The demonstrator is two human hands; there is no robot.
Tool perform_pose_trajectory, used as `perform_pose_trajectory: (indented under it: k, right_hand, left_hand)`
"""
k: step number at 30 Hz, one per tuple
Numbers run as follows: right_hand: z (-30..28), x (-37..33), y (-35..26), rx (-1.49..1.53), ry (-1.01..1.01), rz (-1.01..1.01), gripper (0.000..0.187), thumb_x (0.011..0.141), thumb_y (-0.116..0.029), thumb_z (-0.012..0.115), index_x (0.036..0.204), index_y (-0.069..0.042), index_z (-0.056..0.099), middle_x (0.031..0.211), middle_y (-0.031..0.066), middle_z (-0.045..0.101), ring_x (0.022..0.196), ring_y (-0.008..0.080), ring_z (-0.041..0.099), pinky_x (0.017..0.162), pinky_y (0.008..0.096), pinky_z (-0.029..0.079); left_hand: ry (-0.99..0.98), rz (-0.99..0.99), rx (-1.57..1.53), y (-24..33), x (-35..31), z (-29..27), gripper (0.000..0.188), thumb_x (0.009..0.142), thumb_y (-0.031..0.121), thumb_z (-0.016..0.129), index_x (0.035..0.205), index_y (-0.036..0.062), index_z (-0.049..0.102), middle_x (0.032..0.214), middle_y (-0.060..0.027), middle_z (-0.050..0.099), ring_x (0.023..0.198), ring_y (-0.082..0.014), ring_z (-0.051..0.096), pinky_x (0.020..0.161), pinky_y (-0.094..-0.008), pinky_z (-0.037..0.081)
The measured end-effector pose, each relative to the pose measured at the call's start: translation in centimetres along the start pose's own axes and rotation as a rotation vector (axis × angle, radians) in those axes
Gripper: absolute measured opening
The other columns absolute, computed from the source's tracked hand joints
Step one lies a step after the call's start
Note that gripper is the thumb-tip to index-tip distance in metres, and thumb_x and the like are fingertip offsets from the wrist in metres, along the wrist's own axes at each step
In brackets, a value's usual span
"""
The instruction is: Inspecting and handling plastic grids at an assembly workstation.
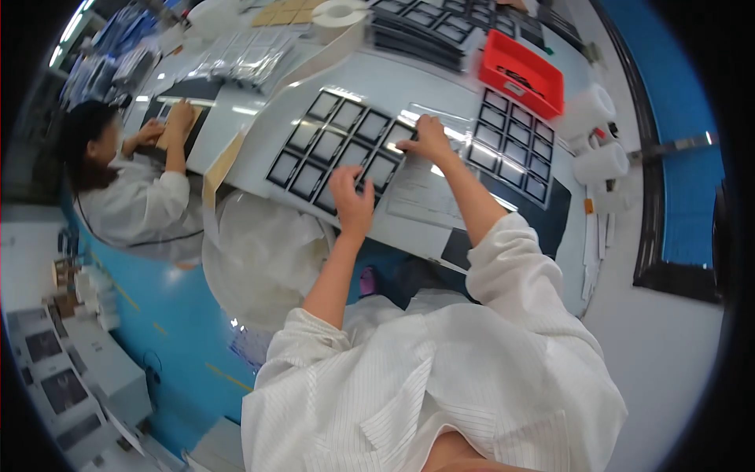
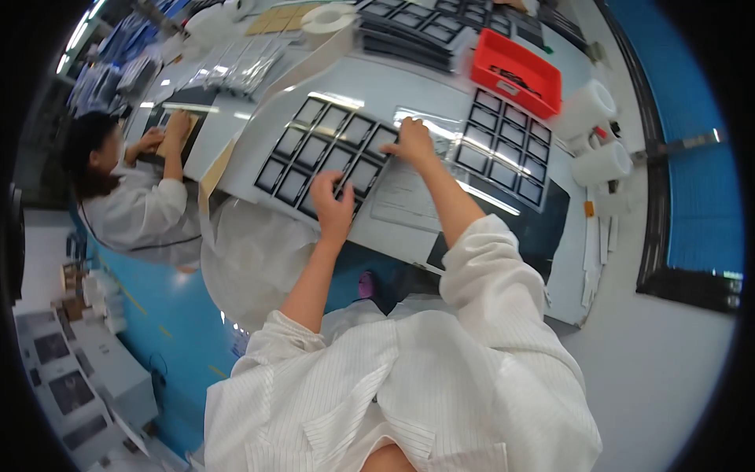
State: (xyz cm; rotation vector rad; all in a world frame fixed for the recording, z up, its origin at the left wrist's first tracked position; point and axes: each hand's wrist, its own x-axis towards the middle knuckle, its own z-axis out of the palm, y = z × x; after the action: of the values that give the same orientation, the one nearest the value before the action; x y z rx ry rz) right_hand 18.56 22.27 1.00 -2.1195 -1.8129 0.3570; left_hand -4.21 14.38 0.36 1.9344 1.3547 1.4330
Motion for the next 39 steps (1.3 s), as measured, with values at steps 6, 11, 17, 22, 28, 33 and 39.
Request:
perform_pose_trajectory:
  k: [6, 11, 17, 22, 28, 33, 39]
  right_hand:
    - [-0.3, -1.3, -2.2, -0.068, -0.01, -0.015, 0.084, 0.051, -0.051, 0.085, 0.104, 0.004, 0.049, 0.104, 0.0214, 0.055, 0.101, 0.0368, 0.054, 0.082, 0.0427, 0.049]
    - [-1.4, 0.4, -2.0, -0.149, -0.112, 0.084, 0.091, 0.049, -0.049, 0.087, 0.11, 0.006, 0.05, 0.11, 0.0202, 0.056, 0.106, 0.0349, 0.053, 0.086, 0.0406, 0.05]
    - [-1.3, 1.5, -1.2, -0.075, -0.113, 0.079, 0.091, 0.045, -0.052, 0.087, 0.103, 0.008, 0.051, 0.102, 0.0221, 0.057, 0.1, 0.0356, 0.056, 0.085, 0.0409, 0.048]
    - [-2.6, 0.9, -1.3, 0.559, -0.146, 0.246, 0.065, 0.062, -0.028, 0.086, 0.103, 0.009, 0.052, 0.086, 0.016, 0.062, 0.078, 0.0222, 0.065, 0.066, 0.033, 0.054]
    - [-3.0, -1.3, -0.8, 1.279, -0.207, 0.1, 0.025, 0.086, -0.011, 0.064, 0.106, -0.001, 0.054, 0.085, 0.0047, 0.063, 0.074, 0.0128, 0.062, 0.066, 0.029, 0.057]
    - [-1.8, -1.5, 0.4, 1.265, -0.166, 0.192, 0.027, 0.086, -0.013, 0.065, 0.108, 0.0, 0.057, 0.085, 0.0056, 0.064, 0.074, 0.0137, 0.064, 0.066, 0.0298, 0.057]
    - [-0.9, -2.2, 0.9, 1.201, -0.169, 0.314, 0.043, 0.083, -0.02, 0.069, 0.117, 0.004, 0.054, 0.089, 0.0106, 0.064, 0.074, 0.0159, 0.064, 0.066, 0.0298, 0.057]
  left_hand:
    - [0.116, -0.332, 0.676, -8.5, 6.4, -9.5, 0.024, 0.083, 0.012, 0.055, 0.107, 0.0061, 0.058, 0.107, -0.0135, 0.056, 0.104, -0.0338, 0.05, 0.089, -0.0451, 0.041]
    - [-0.193, -0.415, 0.841, -9.5, 7.1, -11.8, 0.016, 0.085, 0.016, 0.053, 0.096, 0.0079, 0.062, 0.101, -0.0124, 0.059, 0.096, -0.0349, 0.055, 0.081, -0.0458, 0.046]
    - [-0.101, -0.42, 0.816, -11.3, 7.3, -11.0, 0.015, 0.085, 0.016, 0.054, 0.09, 0.0073, 0.064, 0.092, -0.0133, 0.062, 0.09, -0.035, 0.058, 0.075, -0.0448, 0.049]
    - [-0.072, -0.455, 0.669, -13.5, 6.4, -11.2, 0.021, 0.081, 0.02, 0.06, 0.095, 0.0056, 0.062, 0.097, -0.0149, 0.061, 0.092, -0.0351, 0.056, 0.078, -0.0455, 0.047]
    - [0.397, -0.486, 0.788, -14.5, 1.2, -11.5, 0.049, 0.075, 0.032, 0.072, 0.108, 0.0001, 0.053, 0.11, -0.0183, 0.053, 0.096, -0.0323, 0.054, 0.084, -0.0422, 0.044]
    - [0.387, -0.498, 0.168, -11.3, -0.2, -12.3, 0.041, 0.081, 0.023, 0.07, 0.111, -0.0003, 0.055, 0.103, -0.0151, 0.057, 0.094, -0.0249, 0.054, 0.082, -0.0327, 0.045]
    - [-0.312, 0.127, 0.353, 0.1, -1.4, -9.2, 0.05, 0.076, 0.029, 0.073, 0.115, 0.0031, 0.055, 0.116, -0.0136, 0.055, 0.104, -0.0324, 0.052, 0.091, -0.0396, 0.042]
